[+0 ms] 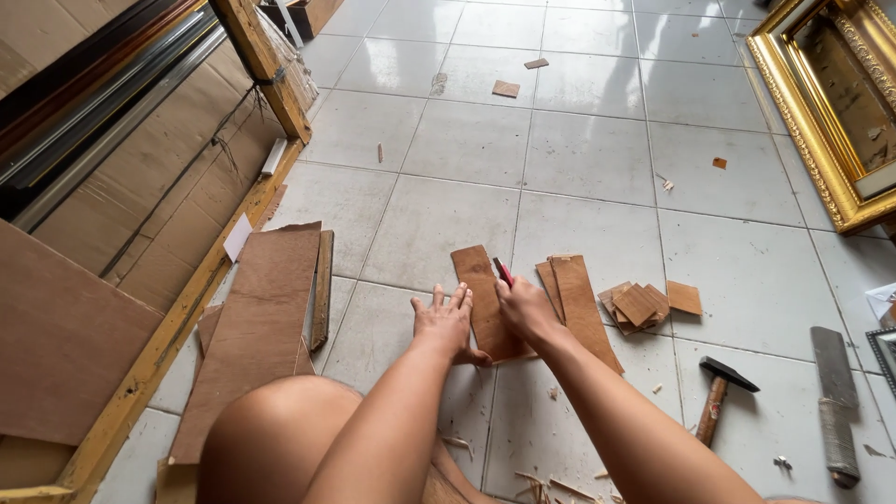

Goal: The person sits on a tiled floor and uses a red utility knife to cut small rectangular pieces of thin wood veneer. They repeatedly score and snap the veneer into smaller squares and strips, stacking the cut pieces on the floor. A hammer and a large knife are visible nearby but not used.

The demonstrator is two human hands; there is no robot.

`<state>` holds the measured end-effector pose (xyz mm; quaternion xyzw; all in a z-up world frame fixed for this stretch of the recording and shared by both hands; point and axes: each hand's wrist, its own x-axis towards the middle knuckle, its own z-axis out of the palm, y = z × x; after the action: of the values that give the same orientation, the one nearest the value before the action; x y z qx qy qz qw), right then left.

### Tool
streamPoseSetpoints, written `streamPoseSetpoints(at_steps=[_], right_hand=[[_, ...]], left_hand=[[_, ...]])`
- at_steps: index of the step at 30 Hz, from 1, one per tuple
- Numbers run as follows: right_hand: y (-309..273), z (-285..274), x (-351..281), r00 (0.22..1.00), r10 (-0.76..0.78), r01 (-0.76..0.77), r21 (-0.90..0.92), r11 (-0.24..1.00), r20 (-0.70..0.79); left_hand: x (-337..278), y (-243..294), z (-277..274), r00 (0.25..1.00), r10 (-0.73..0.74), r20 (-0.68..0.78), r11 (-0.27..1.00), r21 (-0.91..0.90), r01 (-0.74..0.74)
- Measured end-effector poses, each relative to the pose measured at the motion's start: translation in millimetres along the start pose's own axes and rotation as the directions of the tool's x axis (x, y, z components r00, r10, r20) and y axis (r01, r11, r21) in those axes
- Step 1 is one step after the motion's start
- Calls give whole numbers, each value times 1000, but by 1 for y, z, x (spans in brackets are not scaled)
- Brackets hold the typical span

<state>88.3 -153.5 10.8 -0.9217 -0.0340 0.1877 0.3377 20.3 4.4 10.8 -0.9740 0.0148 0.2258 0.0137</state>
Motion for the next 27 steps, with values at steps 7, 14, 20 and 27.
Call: streamPoseSetpoints(at_steps=[7, 14, 20, 27], right_hand=[[8, 53, 120, 996, 90, -87, -108, 990, 25], [-12, 46, 109, 996, 80, -70, -197, 978, 44], [-38, 25, 71, 998, 28, -12, -273, 962, 55], [-15, 41, 101, 998, 62, -51, -299, 953, 26]], left_hand=[[-6, -1, -15, 997, 5, 78, 997, -75, 1], [-5, 2, -11, 992, -13, 126, 995, -100, 26], [-11, 6, -14, 992, -23, 126, 1000, 7, 22], [-20, 8, -24, 991, -43, 125, 996, 79, 33]])
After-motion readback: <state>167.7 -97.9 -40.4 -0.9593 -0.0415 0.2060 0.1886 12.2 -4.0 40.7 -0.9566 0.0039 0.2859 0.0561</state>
